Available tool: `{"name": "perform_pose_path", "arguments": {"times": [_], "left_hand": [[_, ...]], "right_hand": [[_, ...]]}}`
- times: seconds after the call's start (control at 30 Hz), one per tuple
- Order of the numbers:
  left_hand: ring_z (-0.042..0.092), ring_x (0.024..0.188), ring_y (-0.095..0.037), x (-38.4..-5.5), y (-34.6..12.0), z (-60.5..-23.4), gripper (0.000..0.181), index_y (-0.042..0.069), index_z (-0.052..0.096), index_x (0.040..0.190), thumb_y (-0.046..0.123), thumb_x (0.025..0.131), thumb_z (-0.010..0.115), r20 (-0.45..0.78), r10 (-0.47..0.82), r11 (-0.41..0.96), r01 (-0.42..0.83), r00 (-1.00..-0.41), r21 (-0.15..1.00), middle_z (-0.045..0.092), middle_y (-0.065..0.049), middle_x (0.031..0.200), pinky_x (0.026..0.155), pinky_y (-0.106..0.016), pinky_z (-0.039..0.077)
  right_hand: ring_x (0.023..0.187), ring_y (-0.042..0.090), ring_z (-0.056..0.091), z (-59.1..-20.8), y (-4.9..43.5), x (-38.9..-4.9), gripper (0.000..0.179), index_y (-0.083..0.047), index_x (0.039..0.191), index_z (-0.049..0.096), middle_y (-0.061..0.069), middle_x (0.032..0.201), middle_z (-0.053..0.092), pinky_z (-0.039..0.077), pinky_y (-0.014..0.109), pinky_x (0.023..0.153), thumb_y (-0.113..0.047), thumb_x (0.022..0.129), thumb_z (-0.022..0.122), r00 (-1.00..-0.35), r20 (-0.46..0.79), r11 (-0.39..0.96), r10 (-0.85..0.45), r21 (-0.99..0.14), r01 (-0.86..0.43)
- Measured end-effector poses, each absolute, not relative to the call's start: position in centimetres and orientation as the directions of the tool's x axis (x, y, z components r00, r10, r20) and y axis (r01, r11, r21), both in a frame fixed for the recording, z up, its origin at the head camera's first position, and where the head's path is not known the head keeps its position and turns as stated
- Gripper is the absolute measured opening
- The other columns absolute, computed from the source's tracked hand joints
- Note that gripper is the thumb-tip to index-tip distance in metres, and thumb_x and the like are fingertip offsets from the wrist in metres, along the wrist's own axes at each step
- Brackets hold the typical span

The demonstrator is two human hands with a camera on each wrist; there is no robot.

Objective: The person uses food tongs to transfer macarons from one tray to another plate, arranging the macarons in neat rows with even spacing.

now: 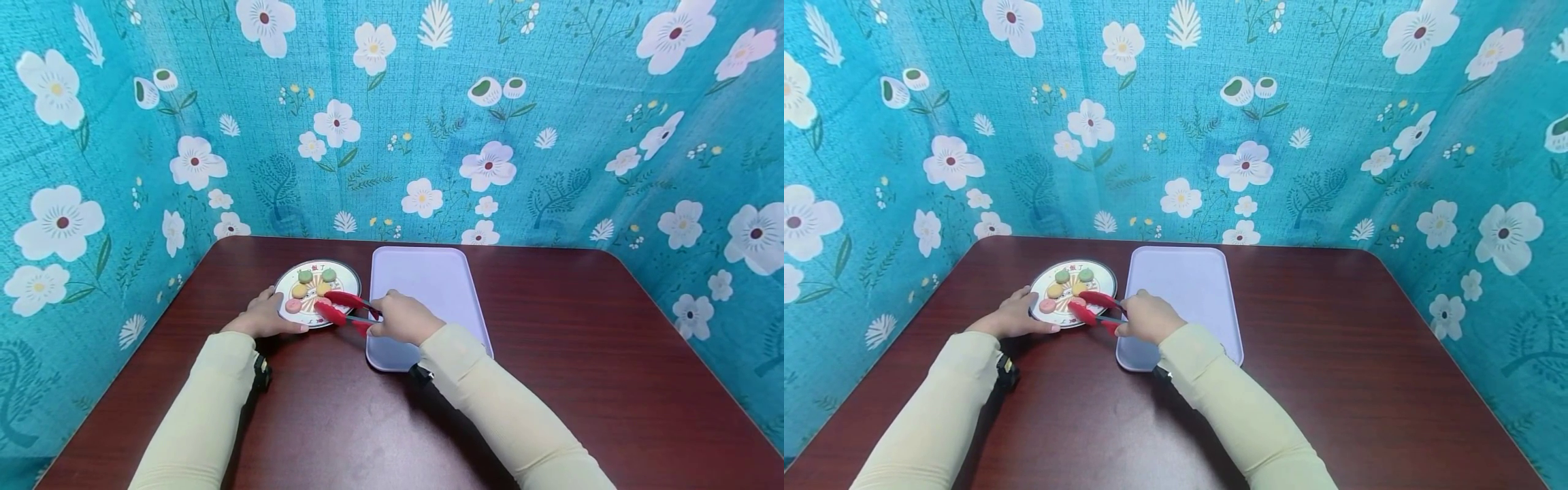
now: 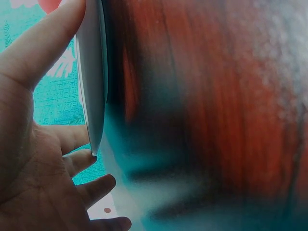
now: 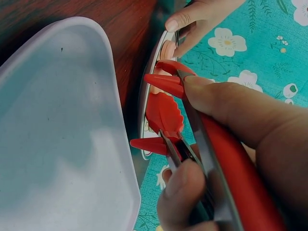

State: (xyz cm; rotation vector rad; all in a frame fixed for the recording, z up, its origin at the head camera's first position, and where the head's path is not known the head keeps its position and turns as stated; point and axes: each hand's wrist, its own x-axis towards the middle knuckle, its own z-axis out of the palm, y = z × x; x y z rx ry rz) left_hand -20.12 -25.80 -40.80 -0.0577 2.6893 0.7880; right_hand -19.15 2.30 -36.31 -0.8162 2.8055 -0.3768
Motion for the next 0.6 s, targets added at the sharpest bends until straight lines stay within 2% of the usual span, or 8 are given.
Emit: {"name": "perform_pose_path", "arguments": {"times": [0.17, 0.6], "left_hand": [[0.02, 0.131, -0.049, -20.18, -25.75, -40.82, 0.109, -0.004, 0.019, 0.148, 0.043, 0.071, 0.081, -0.329, 0.052, 0.846, -0.134, -0.943, 0.516, 0.014, -0.031, 0.149, 0.094, -0.058, 0.046], [0.018, 0.132, -0.05, -20.26, -25.76, -40.66, 0.11, -0.003, 0.018, 0.149, 0.043, 0.071, 0.08, -0.344, 0.052, 0.848, -0.141, -0.938, 0.512, 0.012, -0.031, 0.15, 0.095, -0.06, 0.045]], "right_hand": [[0.077, 0.016, 0.049, -36.15, 2.15, -19.14, 0.019, -0.013, 0.092, 0.07, 0.001, 0.077, 0.053, 0.043, 0.031, 0.062, -0.029, 0.083, 0.076, -0.834, -0.122, 0.824, -0.539, -0.283, -0.491], [0.08, 0.016, 0.05, -35.92, 1.82, -19.38, 0.022, -0.014, 0.09, 0.071, 0.001, 0.079, 0.054, 0.044, 0.03, 0.062, -0.033, 0.082, 0.078, -0.842, -0.164, 0.842, -0.514, -0.284, -0.459]]}}
